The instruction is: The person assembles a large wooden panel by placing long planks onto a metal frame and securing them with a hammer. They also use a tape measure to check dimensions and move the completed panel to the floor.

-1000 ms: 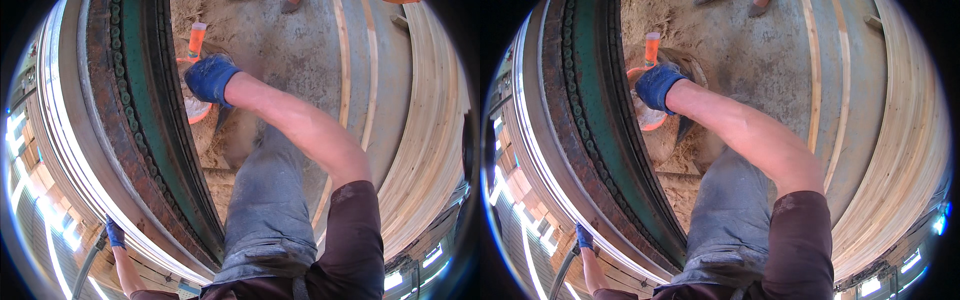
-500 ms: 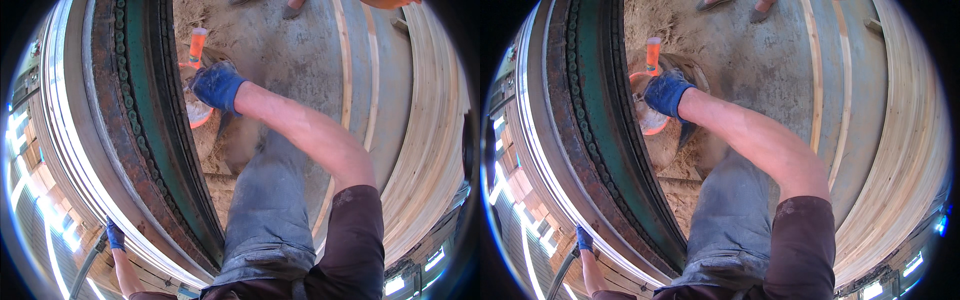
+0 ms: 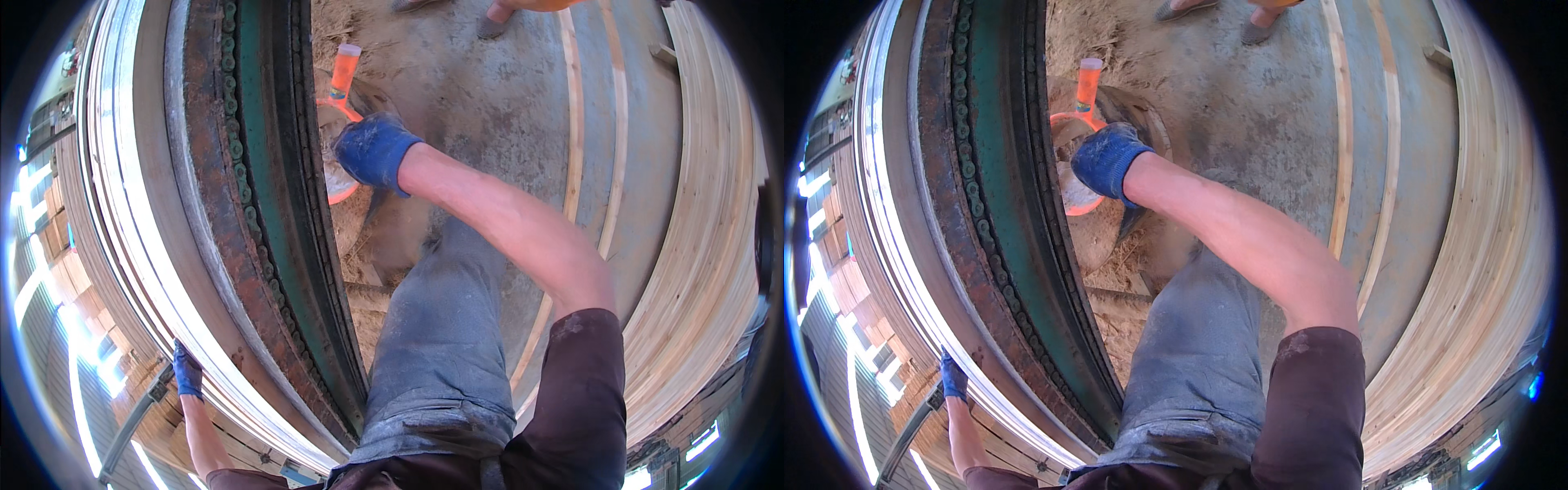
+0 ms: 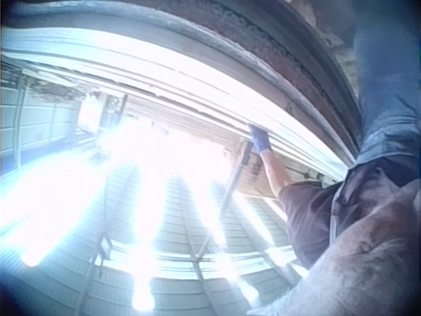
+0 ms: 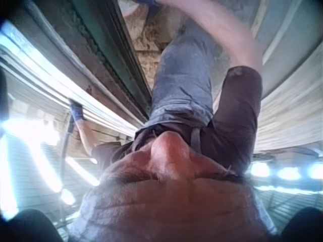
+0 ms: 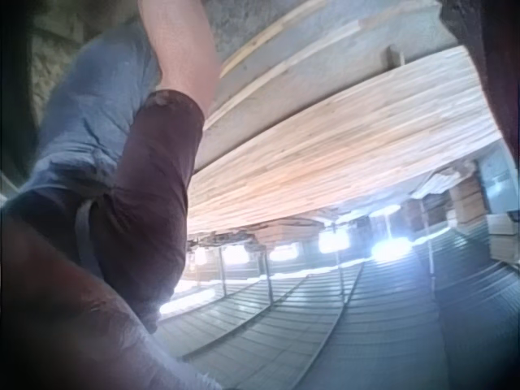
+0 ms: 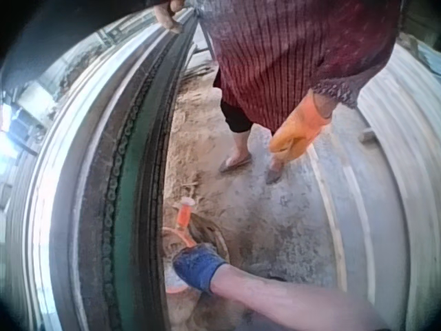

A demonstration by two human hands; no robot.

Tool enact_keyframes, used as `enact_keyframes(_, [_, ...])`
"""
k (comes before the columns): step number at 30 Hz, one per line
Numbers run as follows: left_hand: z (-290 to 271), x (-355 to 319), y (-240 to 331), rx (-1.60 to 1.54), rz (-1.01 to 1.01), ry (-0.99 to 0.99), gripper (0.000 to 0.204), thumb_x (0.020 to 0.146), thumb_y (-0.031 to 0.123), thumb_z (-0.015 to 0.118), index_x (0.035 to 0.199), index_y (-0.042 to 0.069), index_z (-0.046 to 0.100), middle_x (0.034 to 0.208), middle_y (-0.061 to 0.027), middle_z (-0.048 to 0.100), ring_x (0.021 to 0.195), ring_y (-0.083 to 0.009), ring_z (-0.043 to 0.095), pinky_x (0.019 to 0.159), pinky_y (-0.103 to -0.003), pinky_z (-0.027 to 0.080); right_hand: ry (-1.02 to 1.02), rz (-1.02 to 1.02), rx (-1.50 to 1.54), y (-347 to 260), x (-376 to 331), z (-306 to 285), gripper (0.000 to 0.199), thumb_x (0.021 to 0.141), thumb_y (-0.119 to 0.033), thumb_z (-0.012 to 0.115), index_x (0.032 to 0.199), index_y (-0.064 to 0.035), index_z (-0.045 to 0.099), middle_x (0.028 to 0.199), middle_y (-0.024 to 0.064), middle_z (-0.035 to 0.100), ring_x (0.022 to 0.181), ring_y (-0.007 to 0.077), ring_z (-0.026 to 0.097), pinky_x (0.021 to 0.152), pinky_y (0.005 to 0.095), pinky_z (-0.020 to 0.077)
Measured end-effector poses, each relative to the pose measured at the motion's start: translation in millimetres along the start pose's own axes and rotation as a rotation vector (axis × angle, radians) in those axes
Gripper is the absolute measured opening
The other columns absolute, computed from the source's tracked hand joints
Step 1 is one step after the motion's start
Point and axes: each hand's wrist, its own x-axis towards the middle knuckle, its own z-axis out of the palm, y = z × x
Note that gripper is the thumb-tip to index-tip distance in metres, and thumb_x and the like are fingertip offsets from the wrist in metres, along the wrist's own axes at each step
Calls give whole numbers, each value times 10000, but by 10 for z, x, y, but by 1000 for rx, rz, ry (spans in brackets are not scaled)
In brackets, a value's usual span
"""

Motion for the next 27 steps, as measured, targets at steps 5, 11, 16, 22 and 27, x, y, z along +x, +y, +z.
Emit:
enact_keyframes(5, [8, -11, 17, 28, 18, -31, 406, 1034, 340, 542, 1328, 65, 592, 1295, -38, 654, 1169, -179, 626, 1023, -333, 490, -29, 17, 10, -122, 124, 72, 170, 789, -88, 644, 922, -86, 749, 940, 116, 742, 872, 297, 735, 663, 450, 569])
enact_keyframes(11, [302, -73, -6, 1, 13, -12, 396, 1028, 347, 554, 1307, 70, 604, 1266, -38, 668, 1146, -171, 636, 1005, -323, 499, -127, 108, -126, -245, 254, -147, 210, 793, -124, 683, 979, -150, 777, 1032, 75, 742, 939, 285, 725, 683, 446, 566])
enact_keyframes(16, [193, -74, 34, 50, 66, -30, 425, 1044, 344, 516, 1331, 39, 587, 1311, -63, 644, 1193, -184, 611, 1049, -322, 461, -262, 96, 49, 43, 449, -15, 216, 807, -206, 644, 956, -119, 773, 1000, 129, 741, 939, 285, 721, 749, 424, 561])
enact_keyframes(22, [255, -25, -49, 79, 88, 46, 392, 1009, 341, 592, 1274, 56, 638, 1235, -39, 682, 1127, -153, 635, 1020, -311, 475, -277, 390, 753, 223, 179, 42, 313, 859, -294, 678, 777, 6, 712, 686, 132, 680, 600, 232, 656, 616, 393, 526])
enact_keyframes(27, [329, -93, -14, 165, 109, 52, 468, 1000, 390, 596, 1323, 51, 601, 1293, -37, 647, 1166, -170, 610, 1045, -327, 455, -196, 515, 1030, 259, -42, 85, 336, 909, -309, 669, 775, -4, 716, 673, 76, 672, 575, 141, 610, 559, 311, 489])
